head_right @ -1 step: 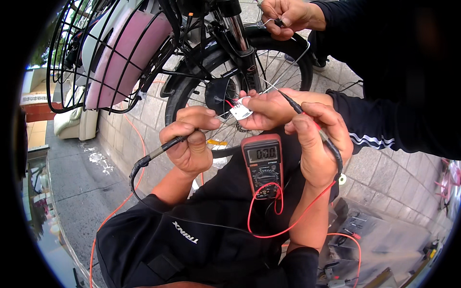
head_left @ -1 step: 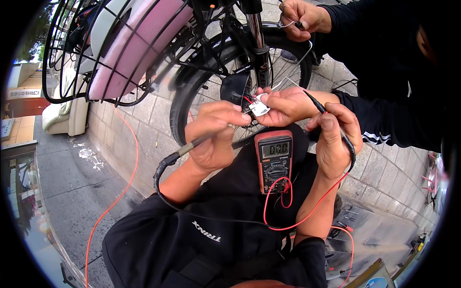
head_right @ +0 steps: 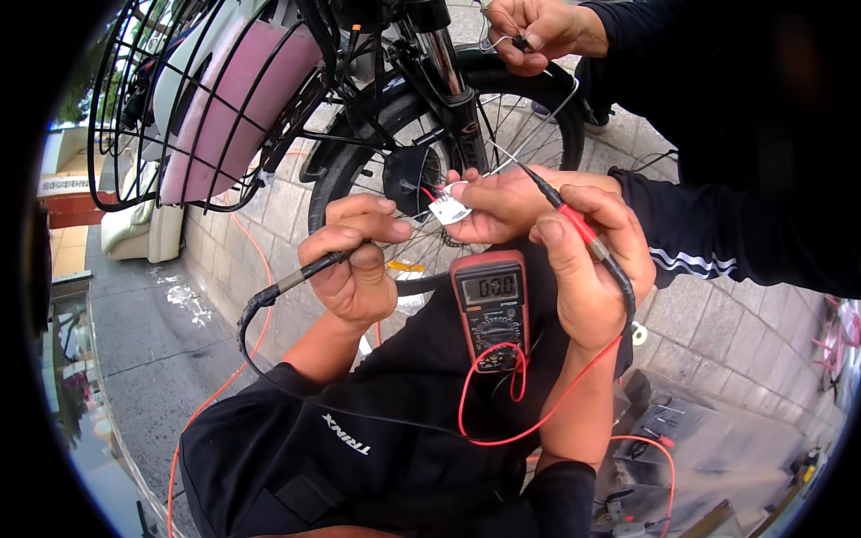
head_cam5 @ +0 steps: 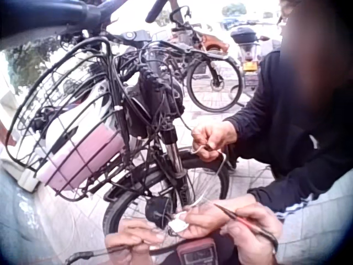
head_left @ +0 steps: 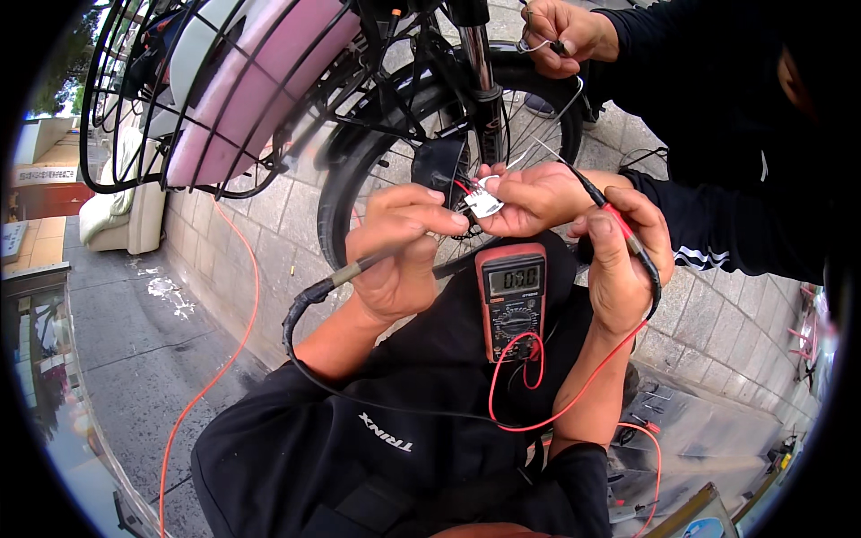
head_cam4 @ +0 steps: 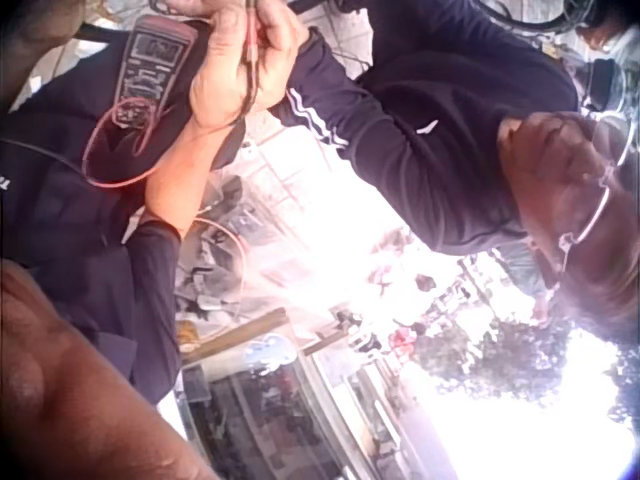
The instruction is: The person uses a multimeter to test the electrical connections of a bicycle's wiring. They hold the multimeter probes against the wires and connector while another person assists by holding the wires steady.
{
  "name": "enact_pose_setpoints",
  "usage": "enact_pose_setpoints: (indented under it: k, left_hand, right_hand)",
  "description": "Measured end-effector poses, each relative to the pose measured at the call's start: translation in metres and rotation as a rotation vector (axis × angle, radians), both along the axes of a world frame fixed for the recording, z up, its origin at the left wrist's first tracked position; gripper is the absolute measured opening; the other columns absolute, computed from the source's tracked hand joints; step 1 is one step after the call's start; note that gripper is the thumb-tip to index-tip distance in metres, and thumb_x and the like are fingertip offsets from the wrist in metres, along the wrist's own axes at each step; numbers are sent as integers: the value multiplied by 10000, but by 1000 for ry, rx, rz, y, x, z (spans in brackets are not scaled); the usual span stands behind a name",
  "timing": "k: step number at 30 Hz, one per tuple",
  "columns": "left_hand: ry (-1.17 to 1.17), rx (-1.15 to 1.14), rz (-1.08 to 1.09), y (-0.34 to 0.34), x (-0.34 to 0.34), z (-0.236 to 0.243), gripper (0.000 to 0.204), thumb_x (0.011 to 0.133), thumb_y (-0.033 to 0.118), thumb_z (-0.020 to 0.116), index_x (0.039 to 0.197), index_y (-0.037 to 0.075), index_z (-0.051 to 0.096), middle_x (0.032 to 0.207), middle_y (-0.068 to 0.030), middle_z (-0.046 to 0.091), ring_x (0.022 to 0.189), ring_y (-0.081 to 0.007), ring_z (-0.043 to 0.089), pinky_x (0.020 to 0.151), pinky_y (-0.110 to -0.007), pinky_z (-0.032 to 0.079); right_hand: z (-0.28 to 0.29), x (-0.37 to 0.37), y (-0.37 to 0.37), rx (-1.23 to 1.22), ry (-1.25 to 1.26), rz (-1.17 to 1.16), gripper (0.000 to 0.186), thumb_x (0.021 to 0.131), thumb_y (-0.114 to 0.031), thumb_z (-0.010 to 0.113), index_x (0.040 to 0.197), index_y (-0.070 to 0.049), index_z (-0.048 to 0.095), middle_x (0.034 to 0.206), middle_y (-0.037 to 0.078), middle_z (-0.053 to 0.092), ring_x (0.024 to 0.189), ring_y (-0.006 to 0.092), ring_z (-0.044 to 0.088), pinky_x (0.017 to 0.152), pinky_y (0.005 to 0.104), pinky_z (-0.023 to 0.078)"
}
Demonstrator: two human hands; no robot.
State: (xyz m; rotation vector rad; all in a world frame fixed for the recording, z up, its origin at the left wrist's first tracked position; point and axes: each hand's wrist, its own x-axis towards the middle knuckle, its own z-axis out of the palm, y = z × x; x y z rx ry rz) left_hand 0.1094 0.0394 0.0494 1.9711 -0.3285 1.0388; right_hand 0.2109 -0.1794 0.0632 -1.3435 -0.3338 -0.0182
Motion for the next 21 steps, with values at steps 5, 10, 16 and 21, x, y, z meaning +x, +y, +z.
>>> enact_pose_setpoints:
  k: [5, 10, 16, 21]
  left_hand:
    - [-15, -62, -54, -3, 5, -2, 259, 1100, 67, 544, 1332, 39, 434, 971, -176, 714, 959, -305, 687, 867, -419, 582]
    - [21, -99, -38, -8, 4, -1, 284, 1116, 122, 543, 1354, 32, 418, 930, -165, 691, 942, -306, 689, 871, -423, 575]
    - [79, -105, -66, -8, -6, -5, 286, 1118, 100, 531, 1365, 34, 403, 952, -172, 694, 933, -301, 697, 875, -433, 578]
    - [53, -109, -112, -14, -9, -7, 346, 1072, -31, 554, 1393, 47, 453, 1030, -183, 702, 1027, -310, 701, 919, -434, 600]
  right_hand:
    - [10, -3, 8, 13, -108, 126, 166, 986, -19, 666, 1108, 92, 654, 1017, 203, 756, 909, 250, 729, 876, 393, 585]
    - [3, -8, 6, -305, -401, 61, 106, 991, -68, 676, 1002, 35, 695, 818, 96, 717, 713, 141, 677, 698, 279, 549]
    - [-1, -13, 12, -281, -499, 116, 95, 956, -82, 677, 920, 5, 667, 791, 118, 704, 691, 246, 694, 660, 341, 538]
    - [-4, -10, 21, -244, -573, 108, 74, 929, -59, 684, 927, 14, 671, 808, 136, 708, 668, 261, 687, 637, 345, 534]
